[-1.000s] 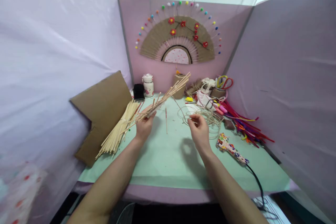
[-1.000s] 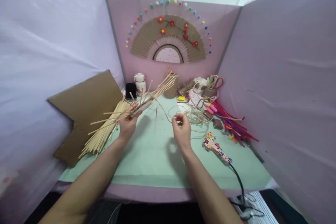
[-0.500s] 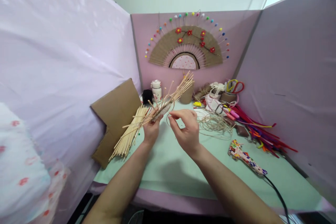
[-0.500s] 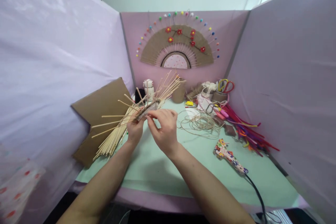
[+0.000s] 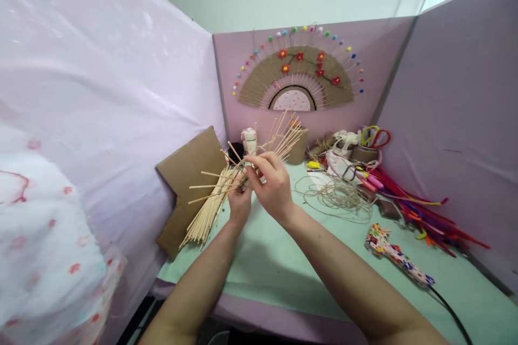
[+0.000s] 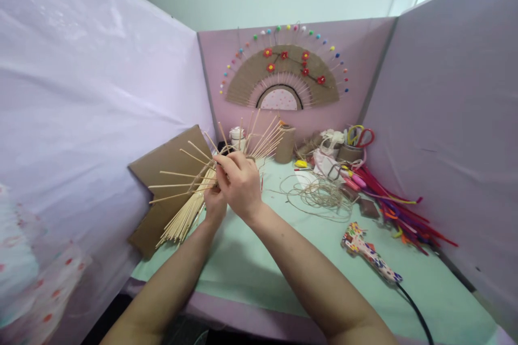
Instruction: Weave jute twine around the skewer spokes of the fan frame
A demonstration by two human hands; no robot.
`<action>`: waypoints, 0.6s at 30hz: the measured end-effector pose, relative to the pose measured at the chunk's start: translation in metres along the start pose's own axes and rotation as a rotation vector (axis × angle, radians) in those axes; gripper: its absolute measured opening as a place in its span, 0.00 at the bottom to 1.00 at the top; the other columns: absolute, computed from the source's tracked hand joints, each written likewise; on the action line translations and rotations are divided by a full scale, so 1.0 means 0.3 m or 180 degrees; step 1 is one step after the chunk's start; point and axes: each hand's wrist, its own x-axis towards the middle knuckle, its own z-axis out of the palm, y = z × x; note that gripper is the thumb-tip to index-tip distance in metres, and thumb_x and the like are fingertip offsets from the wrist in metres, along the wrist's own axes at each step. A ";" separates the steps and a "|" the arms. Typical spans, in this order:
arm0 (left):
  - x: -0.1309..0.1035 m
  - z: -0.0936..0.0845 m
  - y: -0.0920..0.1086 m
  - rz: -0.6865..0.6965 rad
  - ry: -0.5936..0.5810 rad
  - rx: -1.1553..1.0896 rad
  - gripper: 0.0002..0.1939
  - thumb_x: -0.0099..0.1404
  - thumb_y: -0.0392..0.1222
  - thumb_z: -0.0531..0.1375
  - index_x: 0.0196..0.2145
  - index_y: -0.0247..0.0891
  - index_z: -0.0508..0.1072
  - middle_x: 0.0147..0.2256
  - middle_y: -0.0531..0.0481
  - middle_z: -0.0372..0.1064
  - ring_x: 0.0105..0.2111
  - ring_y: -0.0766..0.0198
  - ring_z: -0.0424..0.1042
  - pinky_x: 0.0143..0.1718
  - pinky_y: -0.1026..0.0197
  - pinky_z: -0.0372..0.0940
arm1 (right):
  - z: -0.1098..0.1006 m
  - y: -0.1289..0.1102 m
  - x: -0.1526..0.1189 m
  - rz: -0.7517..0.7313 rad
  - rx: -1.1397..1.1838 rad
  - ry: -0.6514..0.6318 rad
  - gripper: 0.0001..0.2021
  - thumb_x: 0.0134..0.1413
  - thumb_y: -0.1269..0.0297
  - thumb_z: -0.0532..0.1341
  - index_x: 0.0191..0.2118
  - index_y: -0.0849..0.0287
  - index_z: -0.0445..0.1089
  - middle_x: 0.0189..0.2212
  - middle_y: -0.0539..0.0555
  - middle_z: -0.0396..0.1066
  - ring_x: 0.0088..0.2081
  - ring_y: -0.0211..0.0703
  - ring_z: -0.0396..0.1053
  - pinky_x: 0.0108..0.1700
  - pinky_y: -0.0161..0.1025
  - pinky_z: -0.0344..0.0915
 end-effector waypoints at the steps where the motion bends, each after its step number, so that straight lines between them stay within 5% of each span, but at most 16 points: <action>1: 0.000 0.000 0.000 0.0032 -0.0015 0.0011 0.18 0.61 0.42 0.66 0.48 0.34 0.76 0.48 0.42 0.76 0.50 0.54 0.75 0.52 0.59 0.69 | 0.004 0.002 0.006 0.0004 0.0014 -0.0023 0.10 0.64 0.69 0.57 0.47 0.57 0.73 0.36 0.54 0.70 0.34 0.39 0.69 0.39 0.39 0.66; 11: 0.005 0.004 0.004 0.0186 -0.0026 0.0158 0.19 0.58 0.42 0.67 0.48 0.36 0.77 0.48 0.42 0.77 0.48 0.53 0.76 0.51 0.52 0.70 | -0.029 0.029 0.049 -0.0073 -0.0288 -0.0587 0.10 0.66 0.65 0.56 0.42 0.58 0.74 0.39 0.55 0.62 0.34 0.39 0.66 0.33 0.35 0.65; 18: 0.003 0.007 -0.004 0.0100 -0.0148 0.0107 0.20 0.58 0.44 0.67 0.48 0.38 0.78 0.48 0.42 0.77 0.49 0.52 0.76 0.52 0.50 0.70 | -0.037 0.049 0.037 0.0012 -0.0478 -0.0568 0.09 0.64 0.67 0.55 0.39 0.57 0.73 0.38 0.55 0.61 0.32 0.38 0.64 0.31 0.34 0.63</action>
